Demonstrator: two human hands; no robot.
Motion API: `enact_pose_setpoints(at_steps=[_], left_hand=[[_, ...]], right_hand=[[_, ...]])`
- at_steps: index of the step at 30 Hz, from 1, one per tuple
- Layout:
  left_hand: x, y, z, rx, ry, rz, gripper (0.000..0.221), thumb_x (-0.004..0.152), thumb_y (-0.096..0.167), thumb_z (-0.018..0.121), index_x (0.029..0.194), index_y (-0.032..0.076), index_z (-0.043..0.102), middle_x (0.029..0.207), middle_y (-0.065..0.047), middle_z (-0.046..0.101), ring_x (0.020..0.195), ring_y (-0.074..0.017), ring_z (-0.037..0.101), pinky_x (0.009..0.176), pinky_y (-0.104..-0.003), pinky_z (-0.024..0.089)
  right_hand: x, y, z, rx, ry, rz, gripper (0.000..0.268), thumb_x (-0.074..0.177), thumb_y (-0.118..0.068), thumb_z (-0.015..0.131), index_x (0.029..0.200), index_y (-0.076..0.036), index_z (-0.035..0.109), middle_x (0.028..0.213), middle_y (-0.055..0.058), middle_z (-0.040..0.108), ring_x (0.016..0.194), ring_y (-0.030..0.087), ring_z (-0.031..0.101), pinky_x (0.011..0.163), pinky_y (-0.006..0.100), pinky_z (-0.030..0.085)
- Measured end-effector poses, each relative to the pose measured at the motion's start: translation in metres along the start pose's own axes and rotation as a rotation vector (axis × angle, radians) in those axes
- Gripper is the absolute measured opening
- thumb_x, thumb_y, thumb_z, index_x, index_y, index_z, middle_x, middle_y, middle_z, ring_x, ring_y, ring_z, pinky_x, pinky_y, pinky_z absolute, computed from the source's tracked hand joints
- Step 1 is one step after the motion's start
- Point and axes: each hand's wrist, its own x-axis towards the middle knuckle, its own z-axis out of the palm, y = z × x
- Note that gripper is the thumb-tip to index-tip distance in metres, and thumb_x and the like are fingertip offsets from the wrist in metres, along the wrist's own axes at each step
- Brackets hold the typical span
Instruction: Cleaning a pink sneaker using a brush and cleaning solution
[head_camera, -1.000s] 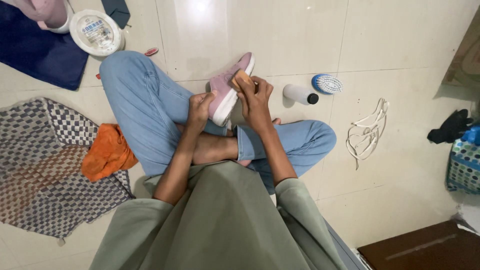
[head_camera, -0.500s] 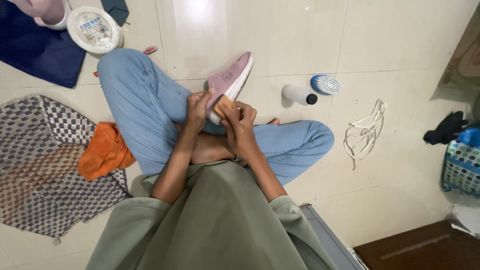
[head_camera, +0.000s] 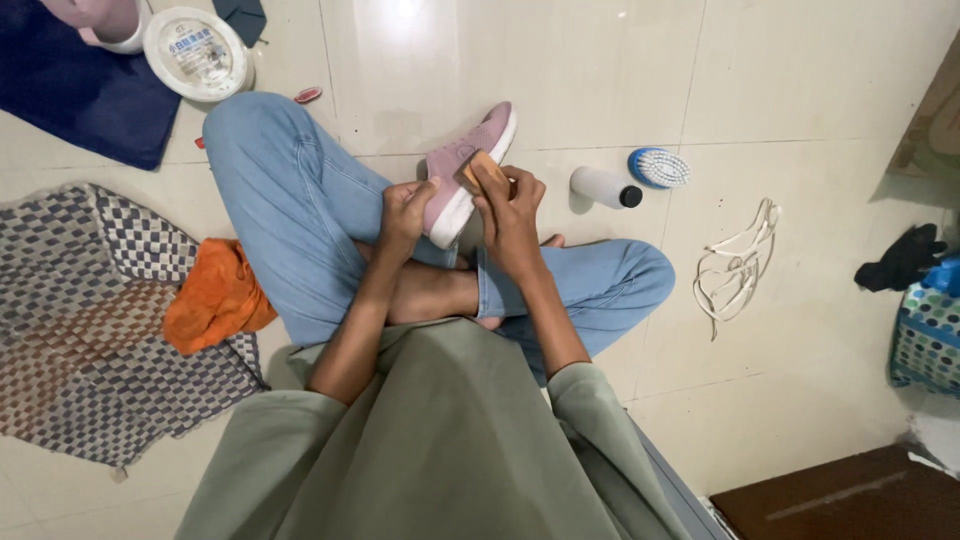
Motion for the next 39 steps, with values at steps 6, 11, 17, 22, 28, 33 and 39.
enact_pose_setpoints(at_steps=[6,11,17,22,28,33,39], left_hand=[[-0.006,0.008,0.004,0.019,-0.01,0.025,0.031,0.09,0.021,0.072,0.06,0.013,0.064,0.047,0.004,0.046,0.041,-0.0049,0.042,0.041,-0.022,0.03],[-0.018,0.032,0.005,0.036,-0.013,0.029,0.033,0.09,0.021,0.072,0.059,0.015,0.062,0.047,0.004,0.046,0.044,-0.0041,0.042,0.042,-0.022,0.029],[-0.018,0.034,0.006,-0.015,-0.002,0.036,0.036,0.091,0.02,0.07,0.057,0.016,0.059,0.047,0.005,0.044,0.044,-0.0037,0.042,0.043,-0.021,0.028],[-0.017,0.035,0.008,0.003,-0.008,0.073,0.039,0.094,0.02,0.068,0.057,0.016,0.056,0.052,0.006,0.044,0.051,-0.0047,0.039,0.048,-0.023,0.029],[-0.021,0.037,0.008,-0.031,0.006,0.058,0.038,0.093,0.022,0.07,0.058,0.017,0.055,0.052,0.008,0.043,0.047,-0.0042,0.04,0.044,-0.023,0.028],[-0.011,0.018,0.007,0.001,-0.003,0.054,0.039,0.093,0.022,0.07,0.057,0.017,0.055,0.049,0.006,0.045,0.042,-0.0045,0.041,0.04,-0.023,0.027],[-0.012,0.024,0.004,-0.026,-0.002,0.015,0.039,0.092,0.019,0.068,0.055,0.015,0.056,0.046,0.006,0.045,0.042,-0.0035,0.042,0.04,-0.022,0.026]], right_hand=[[-0.028,-0.027,0.001,0.042,-0.03,-0.002,0.042,0.107,-0.026,0.055,0.148,-0.022,0.057,0.127,0.017,0.046,0.117,0.041,0.04,0.105,0.047,0.038],[-0.049,-0.047,0.009,0.012,-0.047,-0.043,0.041,0.106,-0.028,0.056,0.146,-0.023,0.059,0.128,0.017,0.048,0.12,0.041,0.041,0.107,0.047,0.036],[-0.038,-0.043,0.01,0.062,-0.022,-0.028,0.041,0.106,-0.028,0.056,0.146,-0.022,0.06,0.13,0.019,0.048,0.12,0.041,0.041,0.107,0.047,0.037],[-0.016,-0.031,0.004,0.054,-0.012,-0.009,0.042,0.107,-0.027,0.056,0.148,-0.022,0.058,0.128,0.018,0.048,0.118,0.04,0.042,0.105,0.046,0.039],[0.0,-0.016,0.006,0.036,0.064,0.018,0.041,0.109,-0.026,0.054,0.149,-0.018,0.056,0.124,0.019,0.047,0.112,0.04,0.042,0.103,0.046,0.039],[-0.024,-0.034,0.006,0.016,0.013,0.015,0.043,0.105,-0.026,0.059,0.148,-0.02,0.058,0.123,0.018,0.048,0.117,0.042,0.043,0.104,0.046,0.039],[-0.051,-0.062,0.013,0.029,-0.032,-0.001,0.042,0.104,-0.029,0.058,0.145,-0.022,0.06,0.129,0.017,0.047,0.118,0.04,0.041,0.106,0.046,0.037]])
